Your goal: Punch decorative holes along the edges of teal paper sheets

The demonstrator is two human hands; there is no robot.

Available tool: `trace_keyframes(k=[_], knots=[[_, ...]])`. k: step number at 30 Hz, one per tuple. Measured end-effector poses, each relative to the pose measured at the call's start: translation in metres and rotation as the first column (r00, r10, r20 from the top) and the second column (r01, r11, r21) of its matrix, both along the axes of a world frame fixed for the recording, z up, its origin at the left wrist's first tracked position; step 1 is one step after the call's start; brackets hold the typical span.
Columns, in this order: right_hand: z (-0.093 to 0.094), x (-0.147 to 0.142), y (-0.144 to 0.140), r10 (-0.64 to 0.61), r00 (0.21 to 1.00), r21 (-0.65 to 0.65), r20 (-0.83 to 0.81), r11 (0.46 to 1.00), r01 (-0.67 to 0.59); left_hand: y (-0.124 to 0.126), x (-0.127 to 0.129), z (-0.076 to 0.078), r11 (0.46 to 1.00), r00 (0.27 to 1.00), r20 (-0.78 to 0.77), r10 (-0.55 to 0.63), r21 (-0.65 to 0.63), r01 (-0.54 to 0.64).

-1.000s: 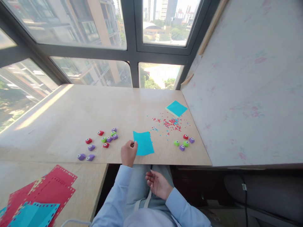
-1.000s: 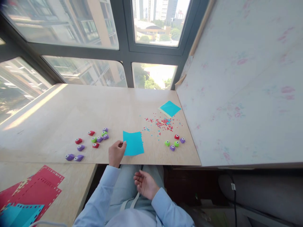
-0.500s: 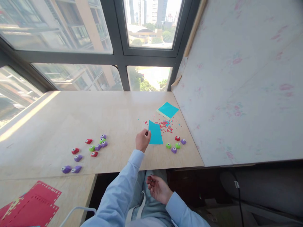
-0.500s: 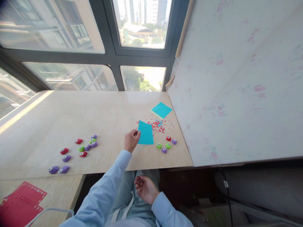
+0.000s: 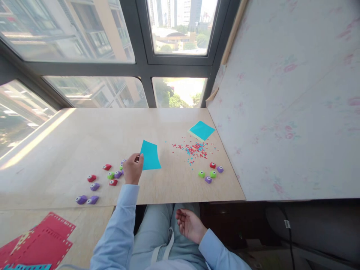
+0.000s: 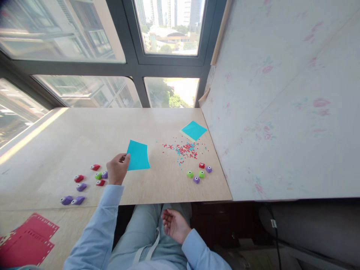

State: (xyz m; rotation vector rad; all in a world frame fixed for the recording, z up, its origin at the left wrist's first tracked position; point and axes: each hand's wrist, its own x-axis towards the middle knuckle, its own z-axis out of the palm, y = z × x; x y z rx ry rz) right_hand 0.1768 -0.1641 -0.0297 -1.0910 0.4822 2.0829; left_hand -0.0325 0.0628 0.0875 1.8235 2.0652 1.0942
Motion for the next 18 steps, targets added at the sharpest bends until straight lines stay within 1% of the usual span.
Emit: trace_keyframes(k=[2,5,8,11,14,18], knots=[[-0.002,-0.001,0.002,-0.004,1.0,0.006,-0.001,1.0,0.004,0.012,-0.001,-0.005,0.999,1.0,-0.017,-0.012,-0.032,0.012],[-0.004,-0.003,0.003,-0.023,1.0,0.007,-0.007,1.0,0.023,0.031,0.007,-0.009,0.995,0.998,-0.035,-0.048,-0.083,0.045],[-0.007,-0.004,0.003,-0.045,0.999,-0.002,-0.002,0.999,0.045,0.05,0.022,-0.01,0.991,0.996,-0.061,-0.072,-0.117,0.065],[-0.007,-0.003,0.002,-0.058,0.998,-0.006,-0.001,0.998,0.058,0.065,0.041,-0.01,0.984,0.989,-0.073,-0.13,-0.132,0.119],[-0.008,-0.002,0.001,-0.066,0.998,-0.014,-0.008,0.998,0.066,0.072,0.061,-0.013,0.969,0.976,-0.067,-0.205,-0.156,0.193],[-0.009,0.0,0.001,-0.078,0.997,-0.023,-0.01,0.997,0.077,0.067,0.087,-0.019,0.923,0.936,-0.013,-0.351,-0.173,0.343]])
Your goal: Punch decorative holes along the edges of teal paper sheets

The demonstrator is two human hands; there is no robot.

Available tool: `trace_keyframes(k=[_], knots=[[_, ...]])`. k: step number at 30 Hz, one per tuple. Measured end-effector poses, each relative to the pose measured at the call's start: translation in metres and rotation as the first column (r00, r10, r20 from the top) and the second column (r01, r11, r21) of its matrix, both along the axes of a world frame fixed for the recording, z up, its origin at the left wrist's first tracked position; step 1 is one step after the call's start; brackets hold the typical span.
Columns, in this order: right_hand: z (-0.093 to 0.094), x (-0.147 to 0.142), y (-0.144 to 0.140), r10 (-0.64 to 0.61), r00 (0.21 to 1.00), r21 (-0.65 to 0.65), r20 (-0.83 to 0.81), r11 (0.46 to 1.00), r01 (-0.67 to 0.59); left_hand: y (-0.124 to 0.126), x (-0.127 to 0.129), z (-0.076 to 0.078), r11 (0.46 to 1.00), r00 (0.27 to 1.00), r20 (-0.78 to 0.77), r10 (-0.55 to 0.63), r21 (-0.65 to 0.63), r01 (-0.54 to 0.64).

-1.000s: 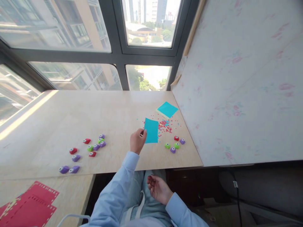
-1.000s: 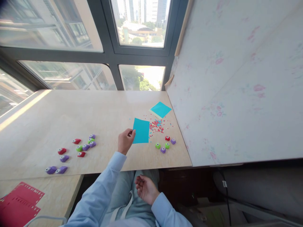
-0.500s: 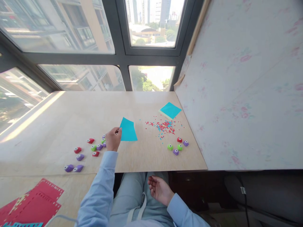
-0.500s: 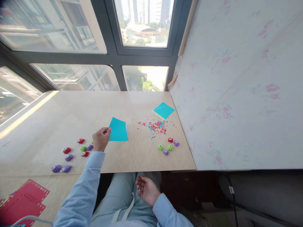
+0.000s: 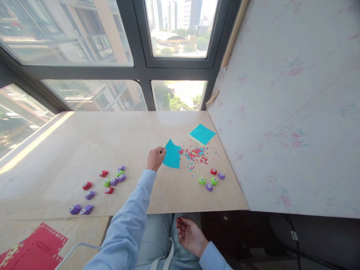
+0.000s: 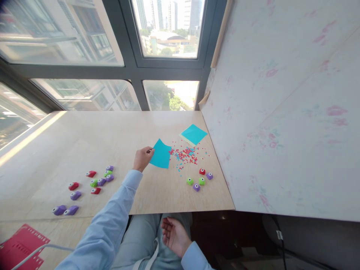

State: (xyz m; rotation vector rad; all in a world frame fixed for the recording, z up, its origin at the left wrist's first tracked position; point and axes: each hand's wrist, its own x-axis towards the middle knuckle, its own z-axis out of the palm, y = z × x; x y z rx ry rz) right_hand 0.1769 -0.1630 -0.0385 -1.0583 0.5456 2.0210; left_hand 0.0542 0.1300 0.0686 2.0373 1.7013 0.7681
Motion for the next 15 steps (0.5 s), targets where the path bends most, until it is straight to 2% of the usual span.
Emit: trace_keyframes(k=[2,5,10,13,15], knots=[[0.0,0.001,0.0,0.0,1.0,-0.005,0.001,1.0,0.0,-0.005,0.008,-0.002,1.0,0.999,0.046,-0.029,0.009,0.028],[0.002,0.004,0.001,0.006,1.0,-0.012,0.007,1.0,-0.006,-0.01,0.008,0.001,0.999,0.995,0.1,0.025,0.039,-0.03],[0.008,0.012,-0.001,0.002,1.0,-0.029,0.026,1.0,-0.001,-0.011,-0.023,0.017,0.983,0.983,0.113,0.146,0.096,-0.157],[0.01,0.017,-0.003,-0.006,0.999,-0.028,0.043,1.0,0.008,-0.011,-0.037,0.027,0.975,0.98,0.116,0.162,0.137,-0.178],[0.01,0.018,-0.005,-0.015,0.999,-0.026,0.049,1.0,0.016,-0.011,-0.036,0.032,0.973,0.982,0.119,0.147,0.162,-0.166]])
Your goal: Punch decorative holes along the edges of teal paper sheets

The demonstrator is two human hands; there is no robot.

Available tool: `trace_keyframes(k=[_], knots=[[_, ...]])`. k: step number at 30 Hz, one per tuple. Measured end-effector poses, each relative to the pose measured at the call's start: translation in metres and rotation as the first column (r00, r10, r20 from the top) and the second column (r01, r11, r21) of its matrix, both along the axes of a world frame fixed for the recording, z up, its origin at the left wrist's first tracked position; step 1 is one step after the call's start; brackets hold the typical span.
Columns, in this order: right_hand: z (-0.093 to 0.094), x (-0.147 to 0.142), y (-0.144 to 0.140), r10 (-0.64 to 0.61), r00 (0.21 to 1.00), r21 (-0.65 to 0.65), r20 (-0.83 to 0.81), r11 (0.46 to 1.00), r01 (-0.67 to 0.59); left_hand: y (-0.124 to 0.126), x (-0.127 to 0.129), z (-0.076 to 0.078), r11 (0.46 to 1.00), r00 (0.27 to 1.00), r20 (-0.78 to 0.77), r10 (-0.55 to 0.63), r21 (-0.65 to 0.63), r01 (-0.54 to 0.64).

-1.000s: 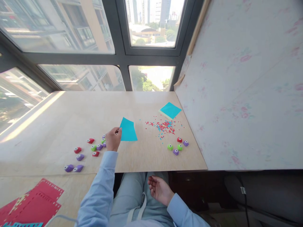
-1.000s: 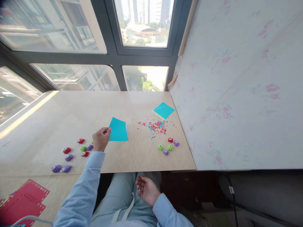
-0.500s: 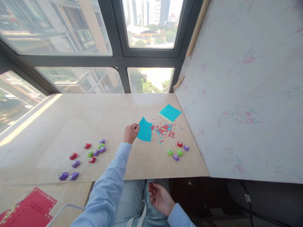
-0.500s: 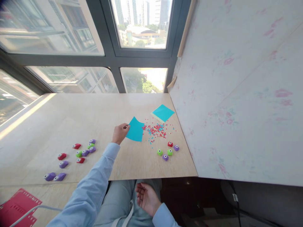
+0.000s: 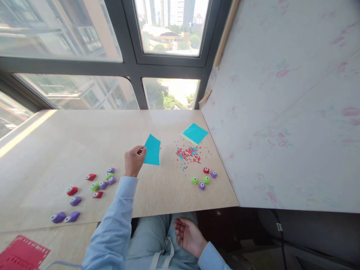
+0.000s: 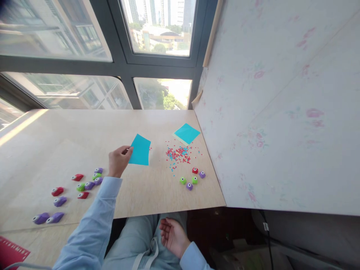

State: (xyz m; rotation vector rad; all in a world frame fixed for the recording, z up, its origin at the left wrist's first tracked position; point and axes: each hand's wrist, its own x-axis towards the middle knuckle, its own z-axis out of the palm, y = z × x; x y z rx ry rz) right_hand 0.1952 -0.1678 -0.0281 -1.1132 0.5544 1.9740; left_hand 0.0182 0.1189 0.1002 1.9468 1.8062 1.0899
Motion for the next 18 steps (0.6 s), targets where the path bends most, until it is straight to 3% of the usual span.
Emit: trace_keyframes(k=[5,9,12,15,16,18], knots=[[-0.004,-0.003,-0.003,-0.035,0.999,0.01,0.009,0.999,0.035,0.0,0.036,0.006,0.988,0.989,0.025,-0.149,0.049,0.148],[-0.008,-0.009,-0.005,-0.075,0.997,0.018,0.024,0.997,0.074,-0.001,0.059,0.008,0.931,0.929,-0.098,-0.357,0.035,0.362],[-0.01,-0.012,-0.006,-0.101,0.994,0.043,0.028,0.994,0.1,-0.007,0.062,0.01,0.948,0.916,-0.269,-0.298,0.027,0.316],[-0.012,-0.014,-0.006,-0.111,0.993,0.048,0.039,0.993,0.109,-0.013,0.06,0.015,0.919,0.822,-0.427,-0.378,-0.063,0.39],[-0.012,-0.014,-0.005,-0.108,0.993,0.045,0.044,0.993,0.106,-0.014,0.06,0.017,0.906,0.799,-0.442,-0.407,-0.082,0.416],[-0.012,-0.016,-0.002,-0.097,0.994,0.042,0.053,0.995,0.095,-0.014,0.059,0.02,0.921,0.832,-0.411,-0.373,-0.053,0.387]])
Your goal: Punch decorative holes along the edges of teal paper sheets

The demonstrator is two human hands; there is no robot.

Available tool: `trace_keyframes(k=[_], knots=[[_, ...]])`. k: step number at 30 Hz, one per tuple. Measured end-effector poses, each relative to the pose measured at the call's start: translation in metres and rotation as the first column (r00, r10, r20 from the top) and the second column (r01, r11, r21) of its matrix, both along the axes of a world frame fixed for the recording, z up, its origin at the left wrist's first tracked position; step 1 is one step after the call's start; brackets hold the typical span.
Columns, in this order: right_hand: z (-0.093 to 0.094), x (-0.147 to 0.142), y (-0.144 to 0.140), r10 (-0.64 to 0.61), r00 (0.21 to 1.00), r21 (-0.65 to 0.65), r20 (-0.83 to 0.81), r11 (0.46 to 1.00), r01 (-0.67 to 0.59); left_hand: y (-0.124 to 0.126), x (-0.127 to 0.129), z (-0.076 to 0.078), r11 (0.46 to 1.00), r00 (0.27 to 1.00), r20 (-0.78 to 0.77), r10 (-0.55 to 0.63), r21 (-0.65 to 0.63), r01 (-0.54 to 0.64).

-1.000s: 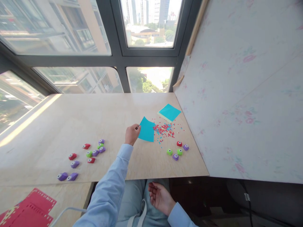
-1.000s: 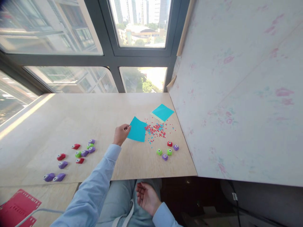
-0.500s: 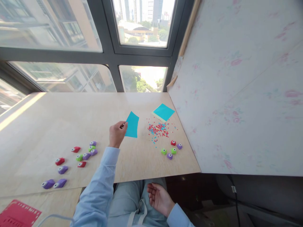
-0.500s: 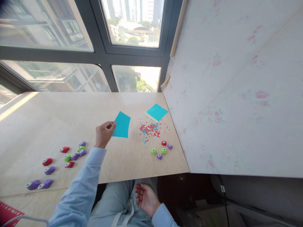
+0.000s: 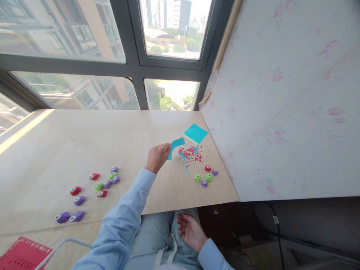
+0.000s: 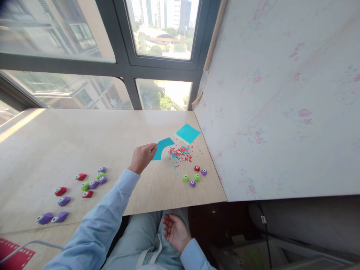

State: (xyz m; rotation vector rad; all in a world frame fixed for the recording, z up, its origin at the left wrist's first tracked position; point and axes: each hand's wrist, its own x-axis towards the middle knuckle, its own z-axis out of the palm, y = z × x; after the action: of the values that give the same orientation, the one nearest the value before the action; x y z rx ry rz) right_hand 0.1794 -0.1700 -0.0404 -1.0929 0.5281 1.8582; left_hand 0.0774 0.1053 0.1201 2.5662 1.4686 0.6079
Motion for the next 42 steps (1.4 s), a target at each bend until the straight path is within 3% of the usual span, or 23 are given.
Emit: trace_keyframes(k=[5,9,13,17,23,28,33,42], knots=[[0.001,-0.005,0.005,0.006,0.999,0.003,0.044,1.0,-0.007,0.005,-0.015,-0.003,0.987,0.95,0.267,0.159,-0.031,-0.156],[0.004,-0.007,0.004,-0.018,0.998,-0.001,0.061,1.0,0.019,0.013,-0.051,-0.015,0.945,0.832,0.449,0.326,-0.142,-0.294],[0.007,-0.007,0.003,-0.012,0.997,-0.01,0.073,1.0,0.013,0.025,-0.088,-0.029,0.874,0.732,0.488,0.476,-0.353,-0.333],[0.008,-0.008,0.007,-0.002,0.997,-0.022,0.079,1.0,0.004,0.035,-0.101,-0.035,0.831,0.685,0.494,0.536,-0.449,-0.327],[0.002,-0.01,0.011,0.007,0.997,-0.004,0.08,1.0,-0.007,0.048,-0.082,-0.04,0.843,0.744,0.477,0.467,-0.494,-0.212],[-0.002,-0.01,0.012,0.013,0.997,0.015,0.074,1.0,-0.014,0.045,-0.033,-0.048,0.873,0.801,0.495,0.336,-0.482,-0.069],[-0.001,-0.009,0.012,0.005,0.998,0.013,0.061,1.0,-0.006,0.031,0.006,-0.047,0.874,0.806,0.524,0.275,-0.485,0.018],[-0.005,-0.007,0.01,0.009,0.999,0.035,0.04,0.999,-0.01,0.033,-0.03,-0.029,0.906,0.785,0.523,0.332,-0.409,-0.111]])
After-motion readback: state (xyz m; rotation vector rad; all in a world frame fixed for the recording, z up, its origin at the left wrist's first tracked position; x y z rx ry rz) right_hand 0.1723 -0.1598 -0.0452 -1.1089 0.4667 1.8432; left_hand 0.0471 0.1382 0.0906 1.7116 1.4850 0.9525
